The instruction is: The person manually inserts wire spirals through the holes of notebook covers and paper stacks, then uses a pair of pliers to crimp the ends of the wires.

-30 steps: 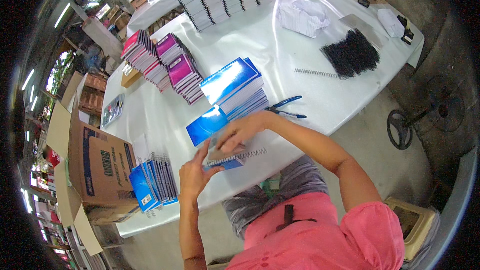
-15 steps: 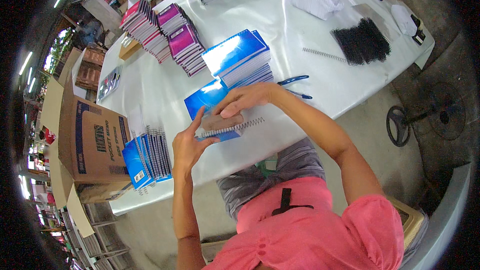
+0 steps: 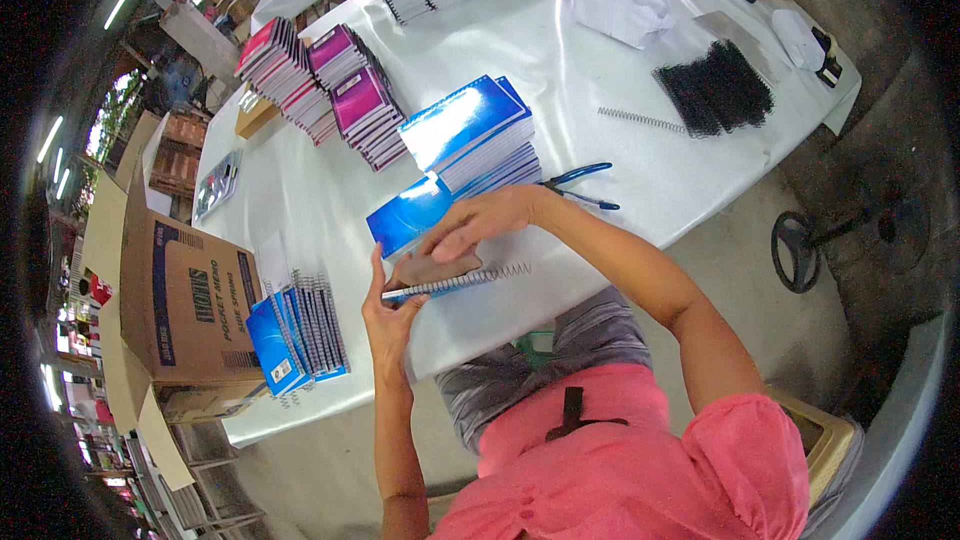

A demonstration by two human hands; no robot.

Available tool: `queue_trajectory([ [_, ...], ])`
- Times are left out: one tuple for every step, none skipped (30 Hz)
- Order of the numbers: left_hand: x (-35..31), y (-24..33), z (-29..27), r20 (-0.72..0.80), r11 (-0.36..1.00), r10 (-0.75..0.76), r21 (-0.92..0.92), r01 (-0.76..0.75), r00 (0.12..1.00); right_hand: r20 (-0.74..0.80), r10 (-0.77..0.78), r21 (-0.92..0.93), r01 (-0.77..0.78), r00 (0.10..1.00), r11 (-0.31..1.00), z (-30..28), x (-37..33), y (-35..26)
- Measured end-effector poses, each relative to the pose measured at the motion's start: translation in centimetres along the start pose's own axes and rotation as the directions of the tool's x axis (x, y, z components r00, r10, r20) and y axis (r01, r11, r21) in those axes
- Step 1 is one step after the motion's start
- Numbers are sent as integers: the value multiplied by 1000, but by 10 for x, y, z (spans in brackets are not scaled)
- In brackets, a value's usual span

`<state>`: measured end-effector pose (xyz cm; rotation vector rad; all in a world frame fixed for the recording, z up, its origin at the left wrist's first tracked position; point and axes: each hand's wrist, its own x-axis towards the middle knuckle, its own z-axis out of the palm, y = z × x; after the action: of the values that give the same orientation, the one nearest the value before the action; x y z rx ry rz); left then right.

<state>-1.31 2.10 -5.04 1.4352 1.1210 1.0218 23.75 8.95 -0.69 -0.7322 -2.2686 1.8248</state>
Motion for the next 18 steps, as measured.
queue_trajectory([
  [-1, -1, 0, 21, 999, -40, 5, 40, 999, 26, -52, 24, 52, 998, 998, 1, -1, -3],
  [-3, -3, 2, 20, 999, -44, 9, 44, 999, 28, -55, 28, 54, 998, 998, 1, -1, -5],
  [-7, -5, 6, 28, 998, -46, -31, 47, 999, 40, 19, -15, -18, 999, 1000, 1, -1, -6],
  [-8, -6, 8, 36, 996, -42, -77, 44, 998, 48, 97, -66, -94, 994, 993, -1, -2, -7],
  [-8, -5, 8, 40, 993, -67, -89, 71, 997, 48, 99, -69, -95, 994, 993, -1, -5, -5],
  [-7, -5, 9, 39, 993, -66, -92, 69, 997, -36, 5, 81, -2, 999, 997, 0, -10, 1],
  [-6, -3, 10, 40, 994, -20, -108, 24, 999, -131, -78, 224, 107, 988, 969, 2, -11, 0],
  [-6, -2, 11, 41, 992, 26, -123, -21, 999, -129, -80, 225, 107, 988, 968, 2, -8, 0],
  [-7, -6, 11, 39, 992, 24, -122, -19, 999, -38, 36, 57, -34, 999, 998, 1, -2, -1],
  [-6, -8, 12, 56, 990, 35, -136, -27, 998, 30, 164, -130, -159, 986, 979, -1, 1, -4],
  [-5, -9, 11, 72, 988, 46, -150, -34, 996, 31, 162, -133, -157, 986, 979, -2, -1, -5],
  [-4, -10, 8, 69, 988, 48, -148, -38, 996, -49, 27, 16, -27, 998, 1000, -3, -6, -4],
  [-5, -4, 7, 58, 995, -15, -98, 20, 998, -141, -89, 160, 111, 986, 981, -1, -9, -7],
  [-5, -1, 7, 43, 996, -77, -48, 79, 996, -133, -86, 165, 107, 987, 980, -1, -7, -11],
  [-5, -5, 9, 37, 995, -85, -51, 86, 996, -62, -18, 44, 20, 998, 999, -2, -5, -14],
  [-3, -7, 12, 48, 993, -33, -112, 39, 998, -9, 51, -89, -51, 999, 995, -4, -3, -21],
  [-1, -8, 12, 55, 985, 18, -174, -9, 998, -9, 46, -92, -46, 999, 995, -5, -2, -16],
  [-1, -8, 10, 54, 985, 21, -170, -12, 998, -34, 32, -42, -33, 999, 999, -5, -1, -7],
])
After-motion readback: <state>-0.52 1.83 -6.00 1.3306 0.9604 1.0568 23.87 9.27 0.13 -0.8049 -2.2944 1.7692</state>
